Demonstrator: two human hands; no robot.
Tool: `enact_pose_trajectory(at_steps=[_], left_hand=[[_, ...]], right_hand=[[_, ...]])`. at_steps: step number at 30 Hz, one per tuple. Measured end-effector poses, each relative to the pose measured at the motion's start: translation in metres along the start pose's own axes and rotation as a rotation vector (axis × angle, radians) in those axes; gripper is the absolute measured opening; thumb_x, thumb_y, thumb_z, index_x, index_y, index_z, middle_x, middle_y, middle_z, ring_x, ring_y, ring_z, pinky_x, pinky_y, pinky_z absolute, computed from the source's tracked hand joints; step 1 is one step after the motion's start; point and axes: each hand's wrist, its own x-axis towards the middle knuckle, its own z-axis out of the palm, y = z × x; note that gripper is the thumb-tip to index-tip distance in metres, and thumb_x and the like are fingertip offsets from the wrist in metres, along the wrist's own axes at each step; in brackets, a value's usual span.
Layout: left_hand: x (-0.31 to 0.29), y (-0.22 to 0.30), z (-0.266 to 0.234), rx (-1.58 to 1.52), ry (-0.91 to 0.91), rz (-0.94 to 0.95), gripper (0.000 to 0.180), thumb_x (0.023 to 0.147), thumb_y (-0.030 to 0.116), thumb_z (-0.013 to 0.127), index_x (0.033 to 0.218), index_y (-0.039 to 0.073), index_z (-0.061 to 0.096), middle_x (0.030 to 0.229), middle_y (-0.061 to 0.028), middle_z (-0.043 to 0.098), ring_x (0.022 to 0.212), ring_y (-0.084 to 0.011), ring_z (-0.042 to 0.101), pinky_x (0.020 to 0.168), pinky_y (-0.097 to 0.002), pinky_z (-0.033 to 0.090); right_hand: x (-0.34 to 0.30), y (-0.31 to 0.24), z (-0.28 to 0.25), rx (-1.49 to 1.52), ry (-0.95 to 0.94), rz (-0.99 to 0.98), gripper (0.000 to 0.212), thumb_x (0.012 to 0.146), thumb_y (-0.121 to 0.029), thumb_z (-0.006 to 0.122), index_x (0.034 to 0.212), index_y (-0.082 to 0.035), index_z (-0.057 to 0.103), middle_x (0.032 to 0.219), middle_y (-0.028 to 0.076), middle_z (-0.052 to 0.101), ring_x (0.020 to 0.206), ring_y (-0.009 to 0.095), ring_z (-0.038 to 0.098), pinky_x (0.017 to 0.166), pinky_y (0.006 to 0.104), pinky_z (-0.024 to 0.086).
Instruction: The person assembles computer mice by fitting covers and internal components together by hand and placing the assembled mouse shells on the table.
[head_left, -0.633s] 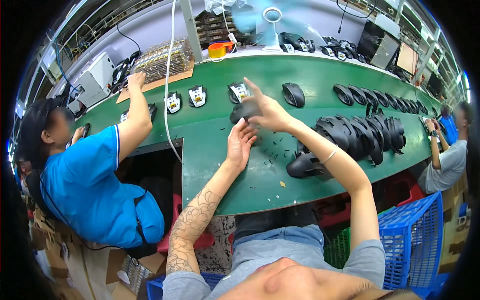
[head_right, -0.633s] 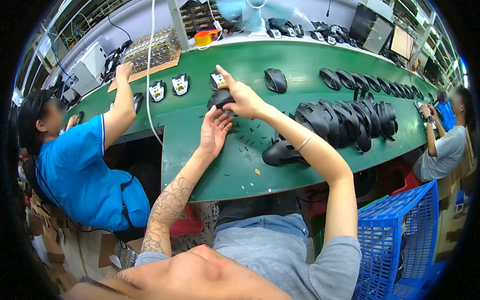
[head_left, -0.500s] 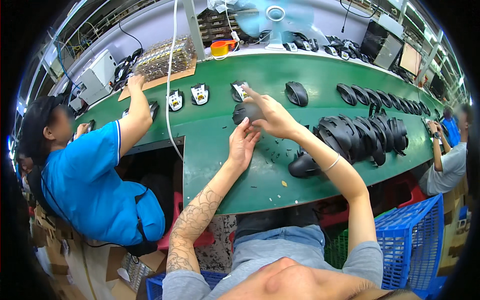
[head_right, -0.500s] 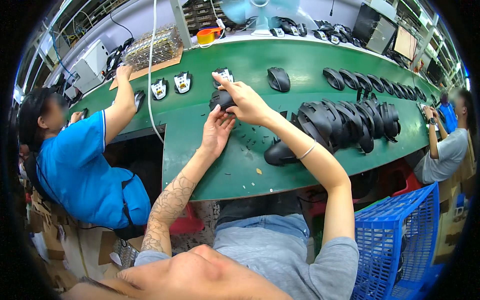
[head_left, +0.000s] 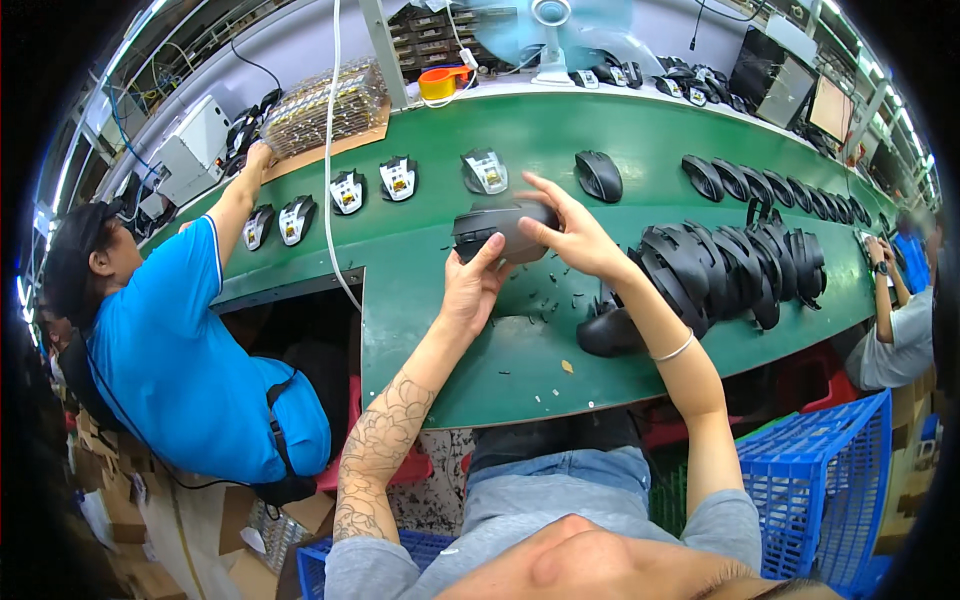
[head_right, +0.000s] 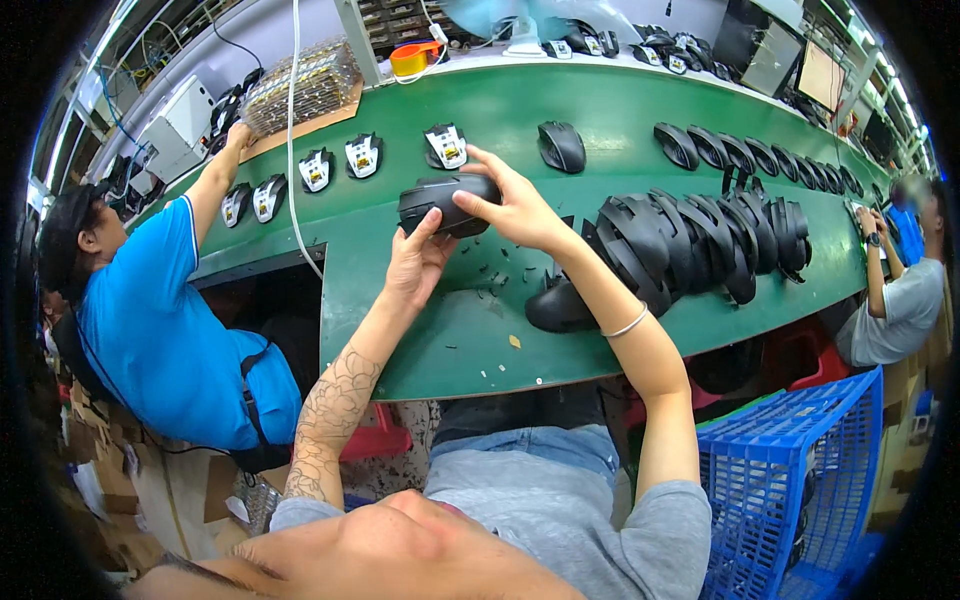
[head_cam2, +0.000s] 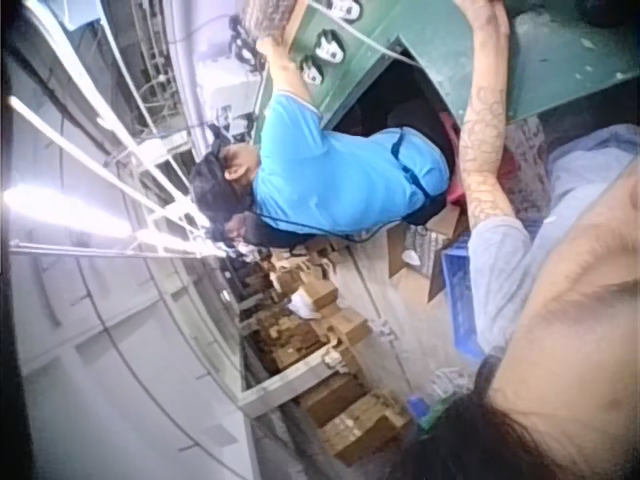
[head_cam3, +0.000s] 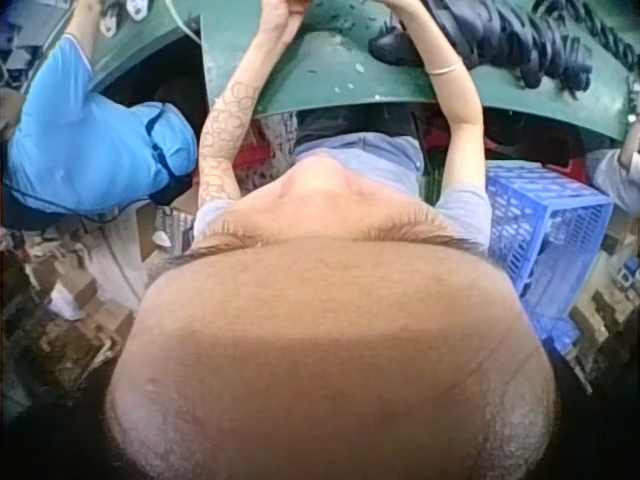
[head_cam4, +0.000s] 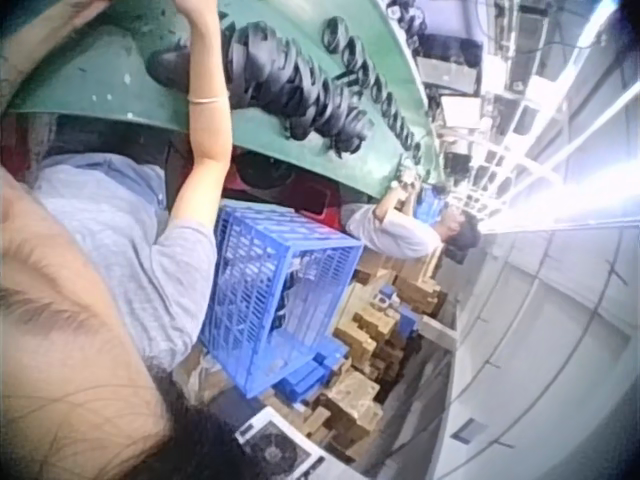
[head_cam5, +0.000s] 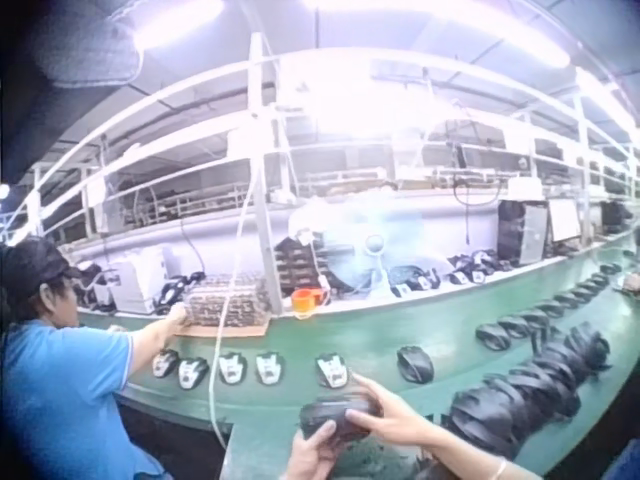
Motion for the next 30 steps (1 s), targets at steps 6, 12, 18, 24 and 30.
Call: enact_pose_trajectory(at_steps=[6,12,18,24,30], left_hand=[[-0.004,0.006,0.009,0.182,0.002,0.121,0.047,0.073,0.004,0.073,0.113,0.007,0.049,0.108,-0.0049,0.057,0.097,-0.0147,0.056,0.085,-0.0293,0.047],[-0.003,0.007,0.012,0.296,-0.017,0.274,0.051,0.068,0.002,0.077,0.110,0.003,0.049,0.105,-0.0059,0.058,0.095,-0.0140,0.057,0.084,-0.0269,0.047],[-0.004,0.004,0.011,0.359,-0.016,0.309,0.052,0.067,0.003,0.078,0.110,0.002,0.049,0.104,-0.0063,0.059,0.095,-0.0143,0.057,0.086,-0.0280,0.046],[-0.003,0.002,0.008,0.391,-0.018,0.273,0.048,0.071,0.007,0.076,0.111,0.003,0.049,0.105,-0.0064,0.059,0.097,-0.0146,0.056,0.086,-0.0296,0.046],[0.000,0.005,0.000,0.167,-0.057,0.064,0.046,0.095,0.041,0.037,0.122,0.005,0.046,0.117,-0.0089,0.055,0.104,-0.0192,0.055,0.087,-0.0380,0.047]], right_hand=[[-0.001,0.002,-0.012,0.427,-0.059,0.315,0.042,0.089,-0.022,0.058,0.124,-0.002,0.047,0.113,0.007,0.056,0.102,0.012,0.054,0.087,0.0294,0.046],[0.000,0.003,-0.014,0.536,0.023,0.223,0.038,0.087,-0.014,0.060,0.120,0.001,0.051,0.109,0.007,0.059,0.097,0.013,0.058,0.086,0.0281,0.048],[-0.002,0.005,-0.015,0.470,0.055,0.170,0.034,0.085,-0.012,0.062,0.116,0.001,0.055,0.103,0.008,0.063,0.091,0.014,0.060,0.084,0.0292,0.049],[-0.002,0.007,-0.016,0.468,0.058,0.205,0.034,0.085,-0.015,0.062,0.115,0.000,0.057,0.103,0.008,0.063,0.091,0.014,0.060,0.082,0.0294,0.049],[-0.001,0.009,-0.015,0.425,0.153,0.324,0.034,0.087,-0.024,0.061,0.114,-0.002,0.058,0.101,0.005,0.063,0.089,0.012,0.059,0.077,0.0295,0.048]])
